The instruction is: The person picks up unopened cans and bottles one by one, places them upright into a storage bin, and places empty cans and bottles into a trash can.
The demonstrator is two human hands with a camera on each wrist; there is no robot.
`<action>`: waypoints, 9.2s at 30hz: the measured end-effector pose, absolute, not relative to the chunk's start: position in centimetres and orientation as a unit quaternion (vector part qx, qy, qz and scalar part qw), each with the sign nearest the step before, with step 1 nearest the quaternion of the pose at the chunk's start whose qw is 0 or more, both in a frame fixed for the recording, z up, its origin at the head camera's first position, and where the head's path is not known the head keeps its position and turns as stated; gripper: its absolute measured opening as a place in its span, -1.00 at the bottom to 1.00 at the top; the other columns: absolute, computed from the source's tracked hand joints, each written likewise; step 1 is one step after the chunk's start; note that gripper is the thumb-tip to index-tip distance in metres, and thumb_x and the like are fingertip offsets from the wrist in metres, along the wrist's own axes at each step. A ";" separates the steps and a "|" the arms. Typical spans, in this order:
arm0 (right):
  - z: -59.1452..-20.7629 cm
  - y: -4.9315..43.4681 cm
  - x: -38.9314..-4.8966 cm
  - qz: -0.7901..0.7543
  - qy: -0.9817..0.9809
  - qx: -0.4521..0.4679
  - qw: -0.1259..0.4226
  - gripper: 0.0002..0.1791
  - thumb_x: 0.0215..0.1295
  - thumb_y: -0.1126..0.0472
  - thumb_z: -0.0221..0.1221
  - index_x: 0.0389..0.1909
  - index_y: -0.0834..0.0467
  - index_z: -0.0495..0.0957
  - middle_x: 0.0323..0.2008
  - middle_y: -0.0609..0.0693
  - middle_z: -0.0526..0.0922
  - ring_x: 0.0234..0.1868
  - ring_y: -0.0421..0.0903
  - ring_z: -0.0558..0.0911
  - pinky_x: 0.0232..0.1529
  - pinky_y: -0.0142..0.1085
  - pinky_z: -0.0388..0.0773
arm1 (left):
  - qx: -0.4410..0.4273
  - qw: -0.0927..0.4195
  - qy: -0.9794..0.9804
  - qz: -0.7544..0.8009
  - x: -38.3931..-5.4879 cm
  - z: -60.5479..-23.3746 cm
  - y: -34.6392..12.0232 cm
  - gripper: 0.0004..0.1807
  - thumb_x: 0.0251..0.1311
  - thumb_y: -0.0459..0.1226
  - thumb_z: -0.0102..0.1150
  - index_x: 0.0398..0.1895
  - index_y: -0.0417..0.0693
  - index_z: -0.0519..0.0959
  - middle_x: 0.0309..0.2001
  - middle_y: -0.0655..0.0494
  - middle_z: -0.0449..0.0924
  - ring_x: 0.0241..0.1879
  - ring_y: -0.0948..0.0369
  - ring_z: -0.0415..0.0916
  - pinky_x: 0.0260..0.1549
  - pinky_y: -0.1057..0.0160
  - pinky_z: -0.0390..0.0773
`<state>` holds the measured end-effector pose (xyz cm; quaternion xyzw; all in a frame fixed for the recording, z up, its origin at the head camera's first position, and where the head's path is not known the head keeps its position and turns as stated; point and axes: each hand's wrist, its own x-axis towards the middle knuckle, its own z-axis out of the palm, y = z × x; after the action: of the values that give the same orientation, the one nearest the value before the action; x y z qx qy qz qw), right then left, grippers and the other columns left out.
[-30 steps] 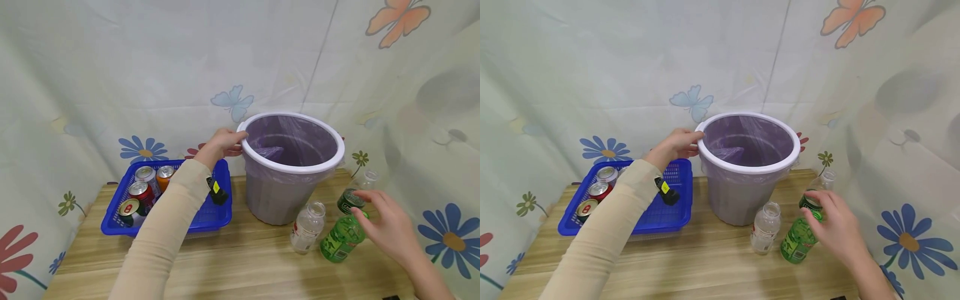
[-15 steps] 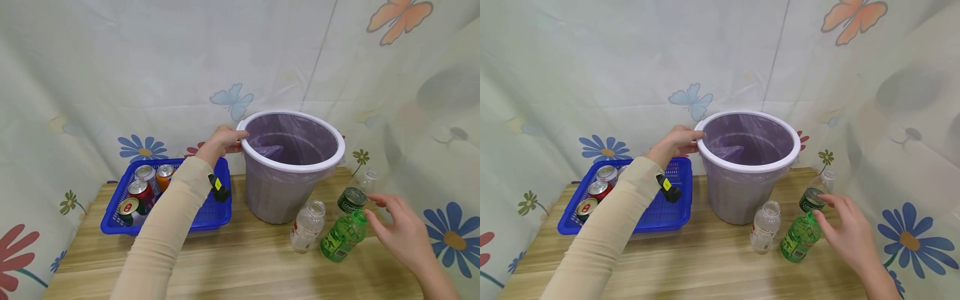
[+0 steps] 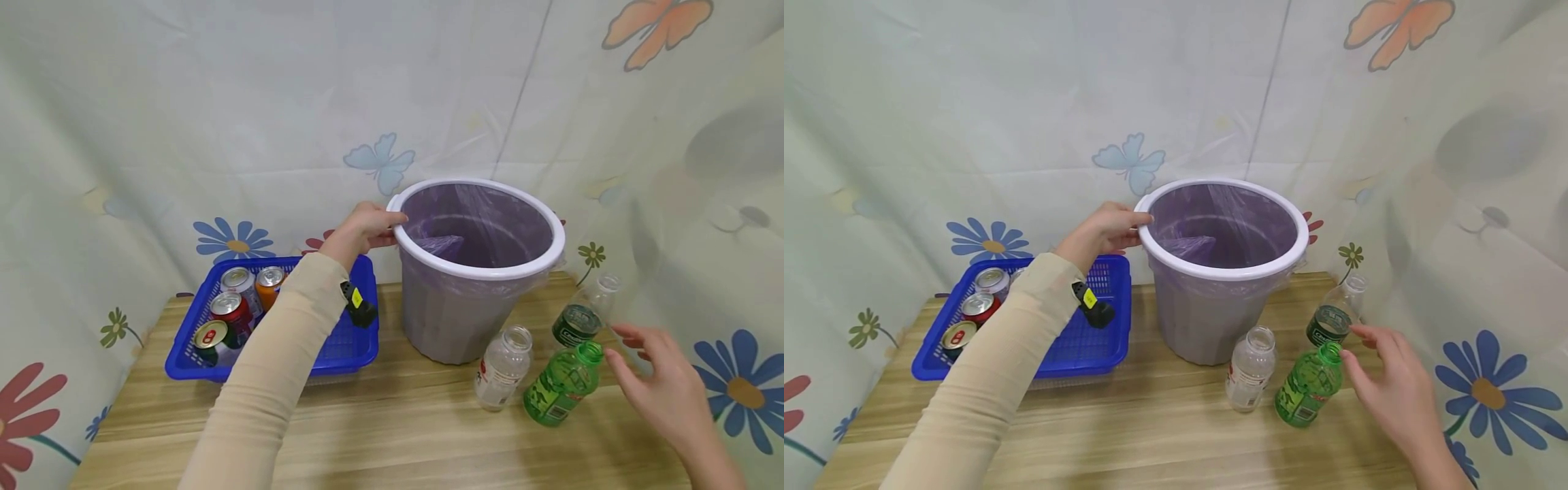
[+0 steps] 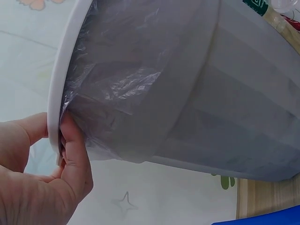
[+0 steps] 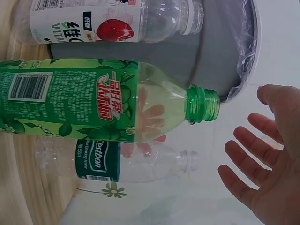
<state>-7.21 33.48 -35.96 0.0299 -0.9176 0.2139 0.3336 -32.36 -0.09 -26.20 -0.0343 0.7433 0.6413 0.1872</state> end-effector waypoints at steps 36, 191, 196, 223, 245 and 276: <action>-41.9 33.4 -6.7 0.375 -0.885 -0.005 0.275 -0.09 0.11 0.46 0.19 0.41 0.03 -0.07 0.31 -0.12 0.15 0.15 -0.55 0.14 -0.10 -0.84 0.18 | -0.030 0.201 0.758 0.620 -31.9 -26.2 -0.9 -0.75 0.13 -0.23 0.22 -0.25 -0.17 0.41 -0.32 -0.01 0.52 -0.47 0.20 0.58 -0.11 0.21 0.59; -43.3 36.2 -10.3 0.387 -0.885 -0.107 0.237 -0.06 0.05 0.27 0.30 0.34 0.24 -0.08 0.05 0.21 0.21 -0.21 -0.54 0.19 -0.30 -0.51 0.21 | -0.009 0.210 0.727 0.654 -32.6 -27.0 -0.5 -0.68 0.14 -0.26 0.21 -0.11 -0.24 0.43 -0.23 -0.02 0.47 -0.35 0.18 0.53 -0.13 0.24 0.59; -41.9 37.0 -10.6 0.377 -0.887 -0.102 0.248 -0.06 0.06 0.26 0.29 0.36 0.18 -0.09 0.04 0.20 0.19 -0.20 -0.54 0.18 -0.32 -0.53 0.20 | -0.008 0.210 0.725 0.656 -32.7 -27.1 -0.5 -0.67 0.13 -0.26 0.22 -0.10 -0.23 0.42 -0.23 -0.03 0.47 -0.35 0.18 0.53 -0.14 0.24 0.60; -38.3 37.7 -11.9 0.341 -0.908 -0.053 0.238 -0.05 0.07 0.22 0.29 0.38 0.19 -0.11 0.08 0.33 0.24 -0.10 -0.17 0.31 -0.22 -0.18 0.31 | -0.012 0.212 0.723 0.657 -32.6 -27.0 -0.6 -0.66 0.13 -0.25 0.23 -0.11 -0.22 0.40 -0.24 -0.04 0.47 -0.37 0.18 0.53 -0.09 0.21 0.58; -34.5 37.1 -13.7 0.310 -0.912 0.033 0.267 -0.07 -0.07 0.31 0.37 0.31 0.29 0.05 -0.02 0.26 0.35 -0.20 -0.56 0.24 -0.36 -0.57 0.22 | -0.014 0.211 0.737 0.642 -32.4 -26.7 -0.5 -0.67 0.13 -0.25 0.22 -0.10 -0.23 0.42 -0.25 -0.03 0.48 -0.38 0.18 0.53 -0.16 0.24 0.60; -27.7 36.3 -15.7 0.256 -0.926 0.103 0.259 -0.16 -0.17 0.33 0.42 0.18 0.32 0.23 -0.19 0.17 0.45 -0.31 -0.50 0.32 -0.41 -0.70 0.25 | -0.017 0.211 0.740 0.639 -32.4 -26.4 -0.2 -0.71 0.12 -0.28 0.22 -0.17 -0.26 0.45 -0.36 -0.02 0.50 -0.47 0.22 0.54 -0.05 0.19 0.56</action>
<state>-15.65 36.28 -27.75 0.1027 -0.9257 0.2557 0.2591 -32.44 -0.24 -26.43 -0.0167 0.7397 0.6387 0.2109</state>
